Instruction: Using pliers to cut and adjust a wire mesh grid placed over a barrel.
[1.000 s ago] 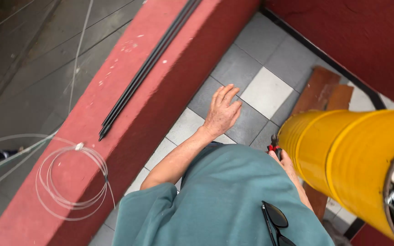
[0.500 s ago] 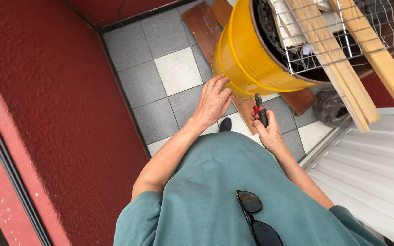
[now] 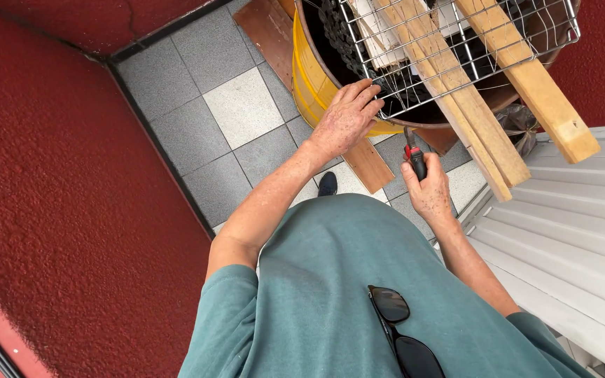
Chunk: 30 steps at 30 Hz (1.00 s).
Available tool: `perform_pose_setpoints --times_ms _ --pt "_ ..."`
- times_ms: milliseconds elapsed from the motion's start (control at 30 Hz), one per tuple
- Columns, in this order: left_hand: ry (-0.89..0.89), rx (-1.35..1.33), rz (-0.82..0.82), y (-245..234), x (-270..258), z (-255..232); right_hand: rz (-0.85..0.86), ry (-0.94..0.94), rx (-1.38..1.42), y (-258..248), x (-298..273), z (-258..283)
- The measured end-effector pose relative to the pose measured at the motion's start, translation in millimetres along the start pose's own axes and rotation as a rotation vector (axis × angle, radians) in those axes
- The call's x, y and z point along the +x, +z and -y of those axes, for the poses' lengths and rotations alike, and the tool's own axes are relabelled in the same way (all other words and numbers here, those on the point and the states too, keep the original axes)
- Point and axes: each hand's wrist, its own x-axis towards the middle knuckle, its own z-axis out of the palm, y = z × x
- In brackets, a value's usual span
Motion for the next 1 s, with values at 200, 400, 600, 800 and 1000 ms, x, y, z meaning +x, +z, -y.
perform_pose_setpoints --times_ms 200,400,600,800,1000 --pt "-0.019 -0.023 0.105 15 19 1 0.122 -0.009 -0.106 -22 48 -8" --pt "-0.044 -0.02 0.121 23 11 11 0.232 0.041 -0.228 -10 48 -33" --pt "-0.002 -0.049 0.183 13 21 16 0.061 -0.059 -0.148 3 41 -19" --pt "0.033 -0.099 0.198 13 22 28 -0.169 0.035 0.042 6 54 17" --pt "0.119 -0.065 0.199 8 23 35 -0.004 0.167 -0.231 2 44 22"
